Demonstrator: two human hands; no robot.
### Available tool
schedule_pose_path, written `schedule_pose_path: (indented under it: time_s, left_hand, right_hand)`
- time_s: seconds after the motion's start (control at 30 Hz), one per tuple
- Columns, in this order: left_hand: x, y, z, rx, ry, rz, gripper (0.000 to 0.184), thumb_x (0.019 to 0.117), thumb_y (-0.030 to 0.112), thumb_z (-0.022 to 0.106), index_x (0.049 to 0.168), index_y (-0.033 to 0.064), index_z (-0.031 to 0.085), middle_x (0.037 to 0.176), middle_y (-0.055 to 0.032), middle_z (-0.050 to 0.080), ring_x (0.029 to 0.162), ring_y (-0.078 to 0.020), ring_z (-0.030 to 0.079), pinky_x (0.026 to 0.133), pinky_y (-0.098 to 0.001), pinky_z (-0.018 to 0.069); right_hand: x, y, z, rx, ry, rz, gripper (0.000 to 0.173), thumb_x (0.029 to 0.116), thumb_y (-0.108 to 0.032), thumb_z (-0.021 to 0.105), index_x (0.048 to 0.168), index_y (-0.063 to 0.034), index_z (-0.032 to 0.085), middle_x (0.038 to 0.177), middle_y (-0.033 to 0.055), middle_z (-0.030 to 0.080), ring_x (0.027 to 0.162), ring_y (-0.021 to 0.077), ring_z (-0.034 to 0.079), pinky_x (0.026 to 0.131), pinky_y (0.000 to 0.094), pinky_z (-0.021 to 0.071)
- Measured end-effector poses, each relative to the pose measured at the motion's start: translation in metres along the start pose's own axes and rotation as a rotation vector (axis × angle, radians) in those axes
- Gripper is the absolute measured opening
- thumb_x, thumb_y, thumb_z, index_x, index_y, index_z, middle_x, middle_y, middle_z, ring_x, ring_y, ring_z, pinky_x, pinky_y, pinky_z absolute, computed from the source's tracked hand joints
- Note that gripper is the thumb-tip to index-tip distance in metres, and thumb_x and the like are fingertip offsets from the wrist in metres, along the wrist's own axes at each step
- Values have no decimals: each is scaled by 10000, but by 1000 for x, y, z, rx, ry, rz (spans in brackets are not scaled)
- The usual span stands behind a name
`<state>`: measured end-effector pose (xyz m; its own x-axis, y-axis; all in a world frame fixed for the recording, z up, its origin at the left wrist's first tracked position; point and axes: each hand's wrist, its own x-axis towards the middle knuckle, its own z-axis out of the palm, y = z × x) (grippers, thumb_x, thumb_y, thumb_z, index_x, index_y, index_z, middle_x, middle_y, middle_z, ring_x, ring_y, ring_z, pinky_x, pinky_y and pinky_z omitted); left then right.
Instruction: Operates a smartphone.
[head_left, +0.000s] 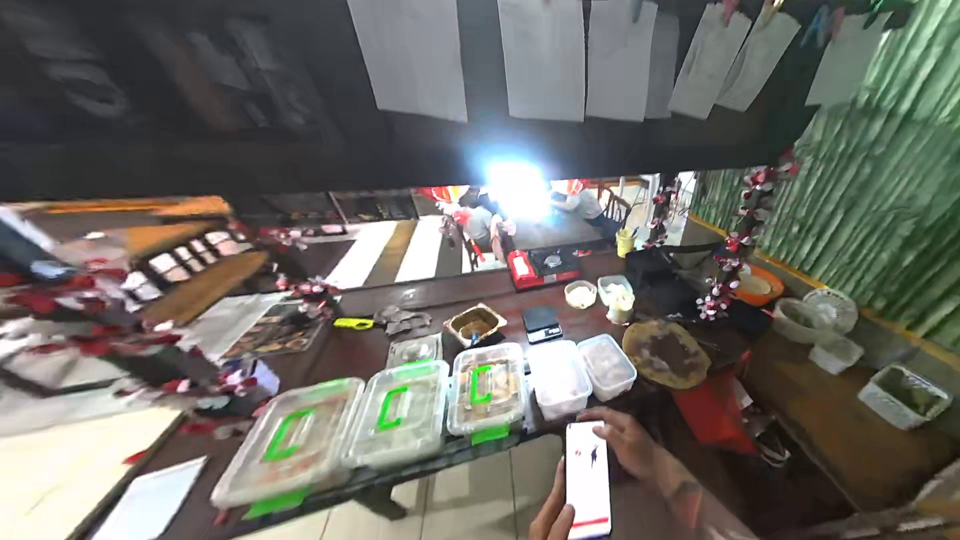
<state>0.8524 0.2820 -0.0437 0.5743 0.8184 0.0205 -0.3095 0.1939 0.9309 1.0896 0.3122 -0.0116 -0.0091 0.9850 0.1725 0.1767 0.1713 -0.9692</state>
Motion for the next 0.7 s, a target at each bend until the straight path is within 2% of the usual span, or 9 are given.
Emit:
schedule_pose_path:
  time_s: [0.07, 0.1, 0.13, 0.23, 0.33, 0.4, 0.6, 0.67, 0.7]
  left_hand:
    - [20, -40, -12, -20, -26, 124, 613, 1077, 314, 437, 1634, 125, 266, 1594, -139, 426, 1210, -348, 653, 797, -534, 652]
    - [25, -48, -13, -17, -45, 160, 605, 1087, 334, 445, 1632, 134, 277, 1607, -132, 410, 1234, -342, 638, 836, -523, 645]
    - [26, -42, -5, -7, -51, 179, 608, 1091, 345, 448, 1633, 132, 274, 1609, -134, 405, 1248, -335, 629, 875, -512, 637]
    - [39, -4, 25, 15, -60, 229, 628, 1092, 321, 426, 1640, 88, 223, 1588, -175, 417, 1232, -341, 633, 871, -510, 635]
    - [44, 12, 42, 3, -44, 241, 622, 1094, 297, 415, 1643, 95, 204, 1524, -215, 476, 1164, -394, 660, 803, -563, 646]
    - [45, 14, 46, 9, -37, 247, 623, 1089, 294, 418, 1643, 100, 207, 1507, -222, 488, 1171, -407, 654, 798, -582, 643]
    - [47, 11, 45, 20, -37, 245, 645, 1085, 294, 433, 1648, 102, 182, 1517, -221, 477, 1201, -413, 638, 833, -603, 633]
    - [44, 4, 41, 41, -31, 252, 646, 1084, 309, 446, 1645, 101, 202, 1541, -210, 456, 1197, -402, 642, 840, -589, 634]
    - [42, 0, 39, 51, -12, 253, 650, 1082, 330, 466, 1640, 99, 225, 1538, -203, 467, 1187, -395, 652, 840, -582, 637]
  right_hand:
    - [17, -28, -22, -81, -35, -54, 363, 1083, -225, 439, 1326, -90, 672, 1353, 32, 670, 1263, 157, 613, 1121, 391, 483]
    - [24, -42, -31, -114, -60, -66, 360, 1087, -225, 436, 1319, -93, 679, 1338, 28, 679, 1249, 146, 621, 1113, 383, 490]
    - [30, -53, -40, -150, -83, -67, 359, 1093, -242, 436, 1311, -110, 688, 1318, 16, 691, 1228, 134, 634, 1096, 378, 505]
    - [44, -82, -57, -193, -130, -78, 359, 1099, -250, 420, 1282, -128, 702, 1256, 18, 713, 1123, 149, 677, 988, 411, 566]
    - [42, -99, -60, -159, -122, -130, 322, 1096, -227, 446, 1255, -115, 703, 1130, 51, 733, 949, 166, 712, 817, 389, 621]
    - [43, -97, -58, -157, -103, -156, 277, 1076, -235, 505, 1235, -133, 709, 1094, 38, 736, 899, 159, 716, 764, 377, 633]
    - [52, -88, -51, -219, -64, -137, 251, 1013, -335, 638, 1200, -185, 715, 1058, -2, 739, 865, 131, 715, 732, 386, 632]
    - [55, -80, -46, -234, -41, -132, 259, 980, -364, 690, 1165, -186, 723, 1037, -17, 746, 880, 115, 719, 774, 388, 637]
    - [58, -70, -43, -262, -29, -137, 282, 963, -401, 705, 1156, -197, 729, 1050, -38, 747, 921, 93, 716, 833, 380, 633]
